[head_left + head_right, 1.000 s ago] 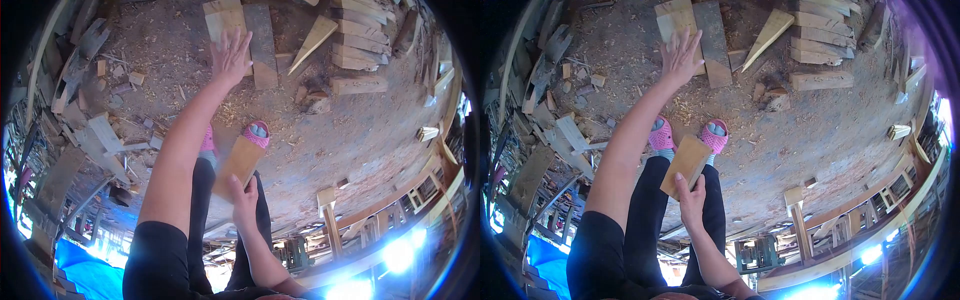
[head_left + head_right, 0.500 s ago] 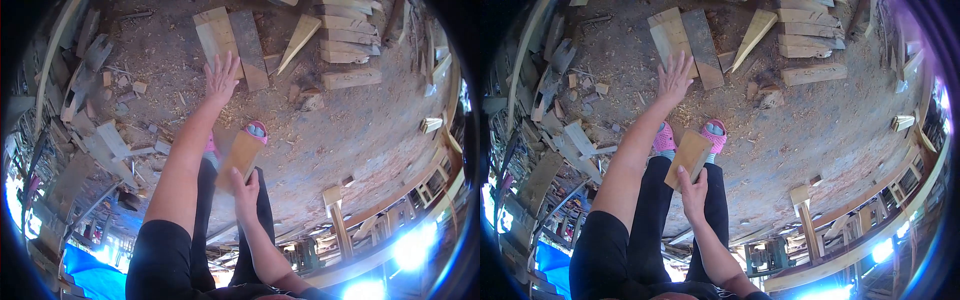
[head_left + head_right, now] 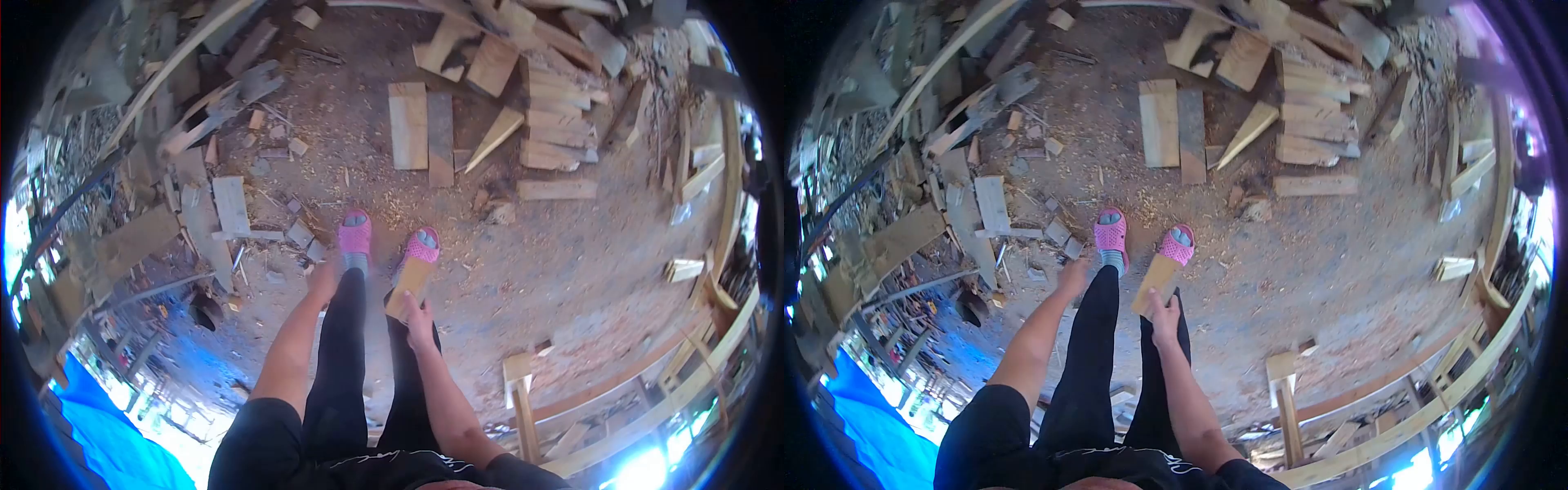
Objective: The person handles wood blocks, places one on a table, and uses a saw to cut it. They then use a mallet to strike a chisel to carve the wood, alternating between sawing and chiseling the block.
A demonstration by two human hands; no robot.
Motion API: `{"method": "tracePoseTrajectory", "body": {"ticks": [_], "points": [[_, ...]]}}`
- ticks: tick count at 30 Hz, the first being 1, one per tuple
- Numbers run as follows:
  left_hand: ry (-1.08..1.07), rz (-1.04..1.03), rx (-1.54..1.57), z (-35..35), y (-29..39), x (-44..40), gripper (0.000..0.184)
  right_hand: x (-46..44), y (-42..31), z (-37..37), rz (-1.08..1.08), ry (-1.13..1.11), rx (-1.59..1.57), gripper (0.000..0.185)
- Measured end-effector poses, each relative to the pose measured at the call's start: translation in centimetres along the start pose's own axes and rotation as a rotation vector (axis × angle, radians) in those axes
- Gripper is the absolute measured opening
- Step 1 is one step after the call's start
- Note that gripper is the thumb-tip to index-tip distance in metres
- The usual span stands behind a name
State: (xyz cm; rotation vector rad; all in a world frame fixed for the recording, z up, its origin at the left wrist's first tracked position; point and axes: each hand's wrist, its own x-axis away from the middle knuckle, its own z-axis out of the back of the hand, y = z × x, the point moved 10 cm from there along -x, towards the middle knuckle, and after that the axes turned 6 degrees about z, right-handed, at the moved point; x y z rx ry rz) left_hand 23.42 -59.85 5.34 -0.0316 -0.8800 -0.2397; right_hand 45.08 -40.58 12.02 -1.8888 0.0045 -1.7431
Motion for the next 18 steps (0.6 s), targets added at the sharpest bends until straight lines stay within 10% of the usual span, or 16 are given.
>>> {"method": "tracePoseTrajectory", "body": {"ticks": [4,11,18], "points": [[-0.222,0.409,0.279,-0.8,-7.7,9.1,0.017,1.6,-6.2,4.6,-0.025,0.025,0.04,0.044],[0.033,0.344,0.517,-5.7,-10.2,15.8,0.035,0.6,-12.3,17.6,0.172,0.055,0.432,0.057],[-0.255,0.244,1.016,-6.8,0.0,22.8,0.045,3.5,-11.5,26.2,0.309,0.118,1.056,0.079]]}}
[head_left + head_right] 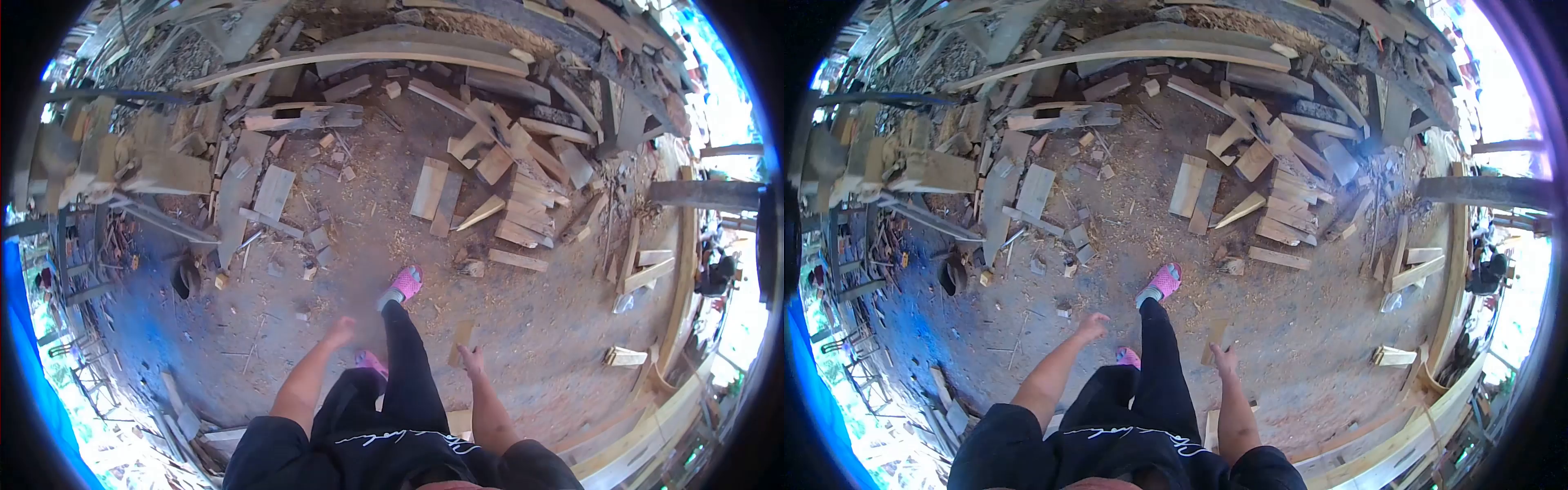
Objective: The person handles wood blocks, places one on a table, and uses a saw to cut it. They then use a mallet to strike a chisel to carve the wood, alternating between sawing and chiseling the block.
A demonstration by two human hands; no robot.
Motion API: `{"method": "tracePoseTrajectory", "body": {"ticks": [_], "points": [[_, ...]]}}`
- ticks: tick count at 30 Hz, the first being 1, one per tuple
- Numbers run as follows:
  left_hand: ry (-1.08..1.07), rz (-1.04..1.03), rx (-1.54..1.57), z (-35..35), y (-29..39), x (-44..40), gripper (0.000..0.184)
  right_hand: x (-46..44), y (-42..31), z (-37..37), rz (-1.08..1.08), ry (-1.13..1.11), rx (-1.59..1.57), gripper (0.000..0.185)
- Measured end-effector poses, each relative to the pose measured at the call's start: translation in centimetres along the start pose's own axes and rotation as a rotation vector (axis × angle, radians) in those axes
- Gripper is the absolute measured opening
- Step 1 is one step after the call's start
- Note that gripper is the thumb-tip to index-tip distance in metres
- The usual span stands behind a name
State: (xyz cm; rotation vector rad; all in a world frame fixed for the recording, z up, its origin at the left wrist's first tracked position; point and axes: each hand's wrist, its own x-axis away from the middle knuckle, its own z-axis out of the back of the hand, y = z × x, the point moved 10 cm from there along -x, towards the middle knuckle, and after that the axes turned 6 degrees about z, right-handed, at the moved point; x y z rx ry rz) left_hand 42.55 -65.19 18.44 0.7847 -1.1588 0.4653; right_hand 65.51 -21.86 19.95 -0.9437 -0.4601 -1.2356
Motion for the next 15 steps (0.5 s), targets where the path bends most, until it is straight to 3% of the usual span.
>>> {"method": "tracePoseTrajectory", "body": {"ticks": [2,4,7,12,15], "points": [[-0.036,-0.071,0.023,-1.7,-1.4,1.5,0.046,1.7,-0.3,-0.3,0.079,-0.029,0.133,0.079],[-0.134,-0.103,0.241,-3.3,-3.5,4.1,0.048,3.1,-1.0,-0.7,0.249,-0.028,0.346,0.076],[-0.037,-0.156,0.334,-2.2,-8.4,10.9,0.045,6.8,-2.4,-1.8,0.34,-0.161,0.413,0.076],[0.106,0.02,0.568,1.0,-26.3,18.1,0.037,11.9,-4.2,-3.0,0.513,-0.189,0.736,0.083],[0.31,0.102,0.725,4.1,-37.2,22.9,0.043,16.1,-5.8,-3.1,0.543,-0.216,0.851,0.088]]}}
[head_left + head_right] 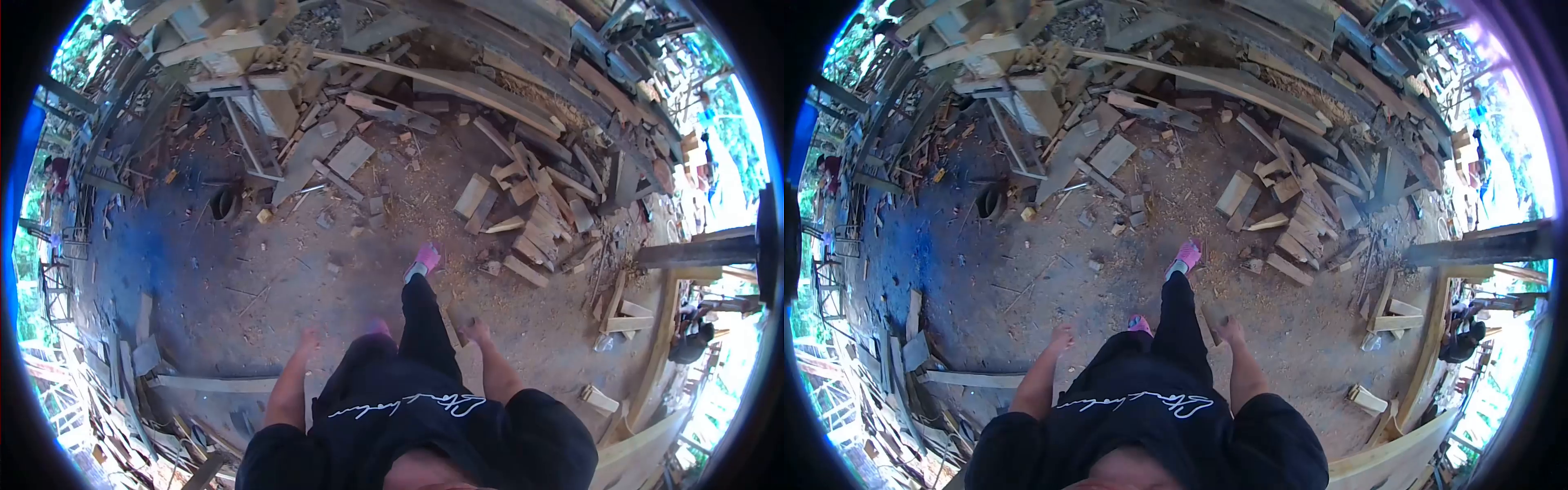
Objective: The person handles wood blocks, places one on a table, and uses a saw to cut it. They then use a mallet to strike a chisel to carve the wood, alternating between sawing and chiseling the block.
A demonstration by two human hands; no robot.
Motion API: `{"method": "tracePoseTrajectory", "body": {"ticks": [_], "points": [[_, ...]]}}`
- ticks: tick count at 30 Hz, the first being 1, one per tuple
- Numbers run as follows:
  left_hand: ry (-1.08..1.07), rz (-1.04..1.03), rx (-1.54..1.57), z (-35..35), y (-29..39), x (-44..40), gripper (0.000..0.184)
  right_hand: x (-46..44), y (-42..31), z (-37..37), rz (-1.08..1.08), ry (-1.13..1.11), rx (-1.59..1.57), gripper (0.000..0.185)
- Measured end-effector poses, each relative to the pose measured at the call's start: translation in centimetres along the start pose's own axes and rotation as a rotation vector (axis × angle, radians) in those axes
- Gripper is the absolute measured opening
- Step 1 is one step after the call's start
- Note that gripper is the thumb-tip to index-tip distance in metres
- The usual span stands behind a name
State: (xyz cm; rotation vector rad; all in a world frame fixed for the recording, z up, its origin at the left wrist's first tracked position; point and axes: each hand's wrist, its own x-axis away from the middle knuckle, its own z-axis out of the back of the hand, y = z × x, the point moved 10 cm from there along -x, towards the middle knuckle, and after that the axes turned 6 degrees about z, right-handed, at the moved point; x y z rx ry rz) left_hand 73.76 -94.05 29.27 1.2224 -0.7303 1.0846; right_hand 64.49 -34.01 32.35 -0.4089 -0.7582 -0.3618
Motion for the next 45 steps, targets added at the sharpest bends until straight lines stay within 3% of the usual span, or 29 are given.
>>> {"method": "tracePoseTrajectory", "body": {"ticks": [1,3,6,8,12,17,21,23,26,31,37,41,45], "points": [[0.092,-0.01,0.139,3.3,-1.4,1.4,0.045,0.6,-1.1,0.2,-0.004,-0.036,0.007,0.09],[0.08,0.001,0.097,7.6,-4.3,3.3,0.04,2.2,-3.2,1.0,0.027,-0.047,0.002,0.088],[0.101,0.083,0.276,10.4,-8.4,4.6,0.039,2.7,-6.0,1.4,0.085,-0.078,0.031,0.084],[0.032,0.277,0.399,10.3,-10.3,3.9,0.042,1.8,-7.1,0.8,0.14,-0.124,0.081,0.081],[0.042,0.278,0.409,8.7,-6.3,4.0,0.048,-0.8,-9.8,0.0,0.214,-0.194,0.123,0.079],[-0.134,0.073,0.394,5.5,3.6,1.7,0.054,-4.2,-15.6,2.3,0.21,-0.223,0.2,0.076],[-0.134,0.02,0.308,4.5,11.3,1.6,0.055,-10.6,-19.3,1.4,0.205,-0.271,0.146,0.069],[-0.095,-0.011,0.289,4.9,14.6,2.2,0.054,-7.5,-25.1,7.4,0.24,-0.15,0.114,0.066],[-0.031,0.041,0.323,5.8,16.4,3.2,0.053,-9.5,-28.9,8.1,0.199,-0.254,0.126,0.071],[-0.006,0.112,0.279,8.9,14.1,3.7,0.052,-12.1,-33.6,8.0,0.32,-0.103,0.069,0.078],[-0.008,0.225,0.297,14.6,7.8,2.3,0.05,-10.5,-34.6,6.2,0.283,-0.173,0.15,0.086],[-0.043,0.208,0.363,17.8,5.8,0.7,0.048,-8.6,-34.1,3.9,0.304,-0.064,0.18,0.079],[-0.025,0.197,0.426,22.1,5.3,0.1,0.046,-4.5,-34.8,1.3,0.148,-0.054,0.249,0.086]]}}
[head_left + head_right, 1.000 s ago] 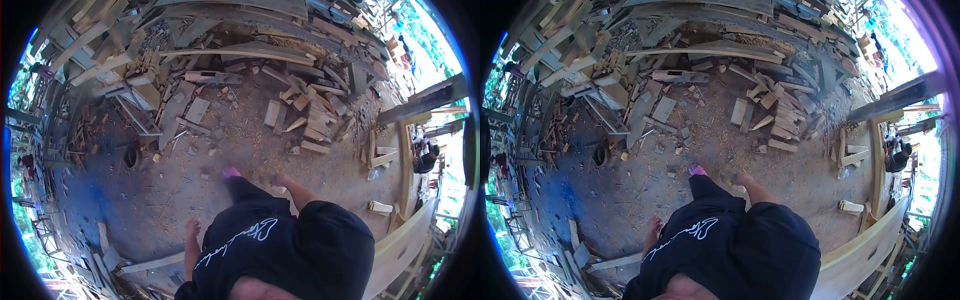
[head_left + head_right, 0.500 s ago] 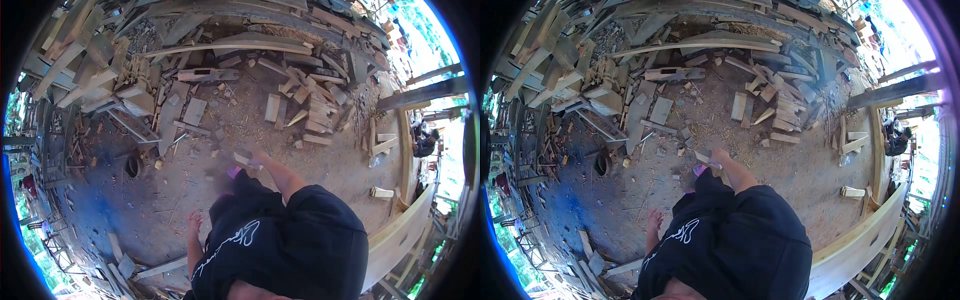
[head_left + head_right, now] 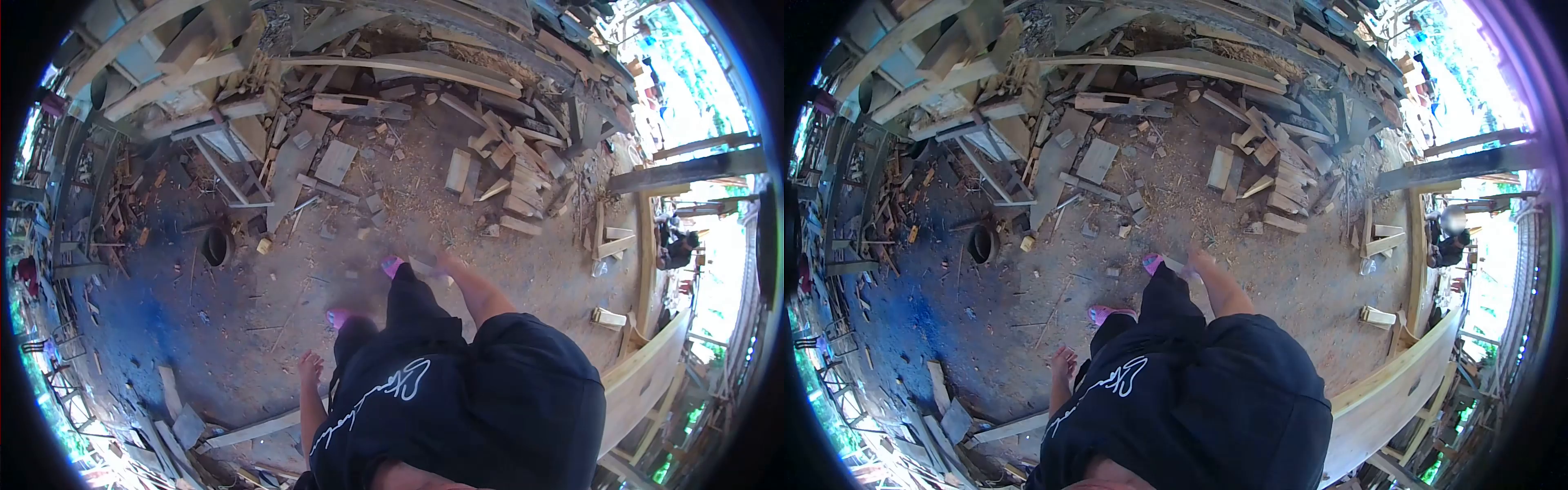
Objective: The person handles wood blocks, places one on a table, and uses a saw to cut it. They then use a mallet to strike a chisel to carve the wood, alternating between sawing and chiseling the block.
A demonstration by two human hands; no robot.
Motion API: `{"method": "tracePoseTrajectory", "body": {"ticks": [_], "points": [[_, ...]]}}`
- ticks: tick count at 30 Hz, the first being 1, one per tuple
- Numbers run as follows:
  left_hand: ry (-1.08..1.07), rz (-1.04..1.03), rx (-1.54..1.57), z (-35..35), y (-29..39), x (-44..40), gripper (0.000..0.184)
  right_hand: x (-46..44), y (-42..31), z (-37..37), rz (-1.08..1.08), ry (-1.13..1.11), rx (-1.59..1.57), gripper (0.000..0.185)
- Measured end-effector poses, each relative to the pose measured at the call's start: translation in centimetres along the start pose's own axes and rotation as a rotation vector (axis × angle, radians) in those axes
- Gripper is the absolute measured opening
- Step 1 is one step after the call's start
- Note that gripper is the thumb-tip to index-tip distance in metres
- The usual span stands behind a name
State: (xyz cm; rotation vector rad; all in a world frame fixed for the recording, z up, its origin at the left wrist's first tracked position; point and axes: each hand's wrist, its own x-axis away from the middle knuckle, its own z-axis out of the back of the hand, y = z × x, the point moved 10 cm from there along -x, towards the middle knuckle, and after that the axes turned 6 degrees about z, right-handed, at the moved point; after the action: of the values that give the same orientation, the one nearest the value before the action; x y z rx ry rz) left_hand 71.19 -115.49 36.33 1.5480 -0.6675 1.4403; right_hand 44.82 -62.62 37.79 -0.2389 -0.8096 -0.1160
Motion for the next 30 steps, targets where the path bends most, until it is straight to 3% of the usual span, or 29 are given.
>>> {"method": "tracePoseTrajectory", "body": {"ticks": [2,4,10,12,15,20,25,30], "points": [[0.06,-0.04,-0.043,3.1,1.4,0.3,0.045,0.2,-0.6,-2.4,-0.054,0.001,0.033,0.089],[0.043,-0.026,-0.046,6.5,1.8,-0.1,0.045,-2.3,-1.4,-8.5,0.066,-0.093,-0.044,0.087],[0.128,-0.02,-0.057,20.7,1.2,-2.2,0.04,2.8,-14.3,-7.8,0.17,-0.099,-0.076,0.075],[0.215,0.138,0.102,24.7,0.2,-2.1,0.039,3.5,-17.7,-7.1,0.192,-0.106,-0.077,0.074],[0.249,0.217,0.137,27.3,0.9,-2.9,0.04,3.4,-21.1,-6.3,0.207,-0.124,-0.047,0.072],[0.188,0.099,0.139,25.4,6.9,-1.9,0.04,-0.8,-23.7,-8.4,0.25,-0.183,0.048,0.073],[0.022,-0.125,0.155,27.9,12.6,-6.9,0.044,-6.9,-27.0,-9.6,0.079,-0.181,0.195,0.057],[0.048,-0.088,0.2,29.4,17.6,-4.0,0.044,-6.6,-38.2,-4.2,0.118,-0.23,0.097,0.064]]}}
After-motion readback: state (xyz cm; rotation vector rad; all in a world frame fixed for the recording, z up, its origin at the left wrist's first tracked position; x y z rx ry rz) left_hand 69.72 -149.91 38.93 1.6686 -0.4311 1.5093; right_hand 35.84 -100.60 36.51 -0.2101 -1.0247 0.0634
